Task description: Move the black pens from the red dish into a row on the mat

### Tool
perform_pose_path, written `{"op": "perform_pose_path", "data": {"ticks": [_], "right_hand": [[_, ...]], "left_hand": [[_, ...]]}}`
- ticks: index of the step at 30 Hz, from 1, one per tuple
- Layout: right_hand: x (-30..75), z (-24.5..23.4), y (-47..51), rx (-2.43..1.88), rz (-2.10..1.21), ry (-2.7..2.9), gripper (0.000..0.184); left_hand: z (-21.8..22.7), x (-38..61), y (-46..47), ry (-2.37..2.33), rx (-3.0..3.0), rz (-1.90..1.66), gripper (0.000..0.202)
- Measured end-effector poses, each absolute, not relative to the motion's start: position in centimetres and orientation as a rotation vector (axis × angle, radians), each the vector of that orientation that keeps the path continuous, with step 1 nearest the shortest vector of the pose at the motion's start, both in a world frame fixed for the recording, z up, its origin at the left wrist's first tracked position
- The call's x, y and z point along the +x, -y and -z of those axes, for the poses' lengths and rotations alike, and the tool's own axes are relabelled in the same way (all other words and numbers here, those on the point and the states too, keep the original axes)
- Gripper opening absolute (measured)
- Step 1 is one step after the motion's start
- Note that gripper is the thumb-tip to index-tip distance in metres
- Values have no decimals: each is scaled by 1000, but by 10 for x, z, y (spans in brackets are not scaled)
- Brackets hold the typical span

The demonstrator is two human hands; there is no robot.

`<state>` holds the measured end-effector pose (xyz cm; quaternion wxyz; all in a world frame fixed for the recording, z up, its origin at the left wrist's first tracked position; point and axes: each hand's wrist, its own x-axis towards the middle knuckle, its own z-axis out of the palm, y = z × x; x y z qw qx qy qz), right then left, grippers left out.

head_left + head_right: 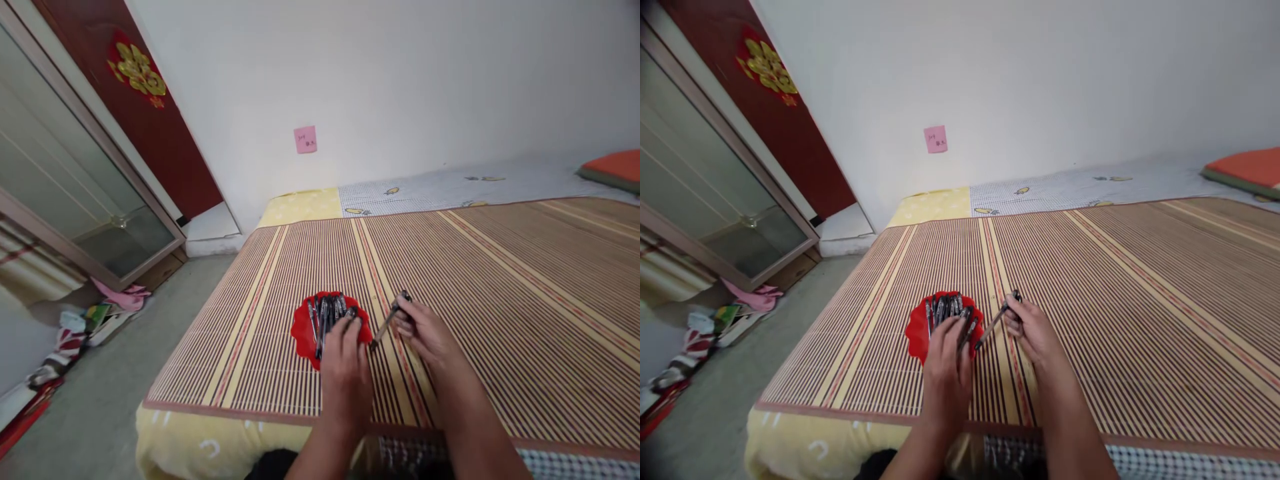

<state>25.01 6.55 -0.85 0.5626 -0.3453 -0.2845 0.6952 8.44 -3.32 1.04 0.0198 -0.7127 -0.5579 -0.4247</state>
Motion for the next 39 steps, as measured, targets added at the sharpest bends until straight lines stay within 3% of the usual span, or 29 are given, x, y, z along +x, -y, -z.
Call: {"op": "perform_pose_path", "data": {"ticks": [6, 13, 26, 32, 35, 39], "right_hand": [[252, 17, -72, -800, -1540, 534, 36], [254, 25, -76, -816, -1513, 528, 30], [249, 22, -74, -807, -1525, 530, 31], [247, 18, -72, -847, -1504, 567, 32], [243, 14, -70, -893, -1479, 594, 33], [239, 12, -69, -900, -1468, 680, 36]], "left_hand": [[-27, 74, 13, 2244, -2179, 633, 44], [-27, 68, 5, 2334, -2188, 427, 37], [-15, 58, -9, 2407, -2147, 596, 19], [-16, 42, -14, 2505, -1992, 1082, 38], [-23, 29, -15, 2513, -1817, 1259, 34], [-27, 18, -15, 2551, -1686, 1209, 27]]}}
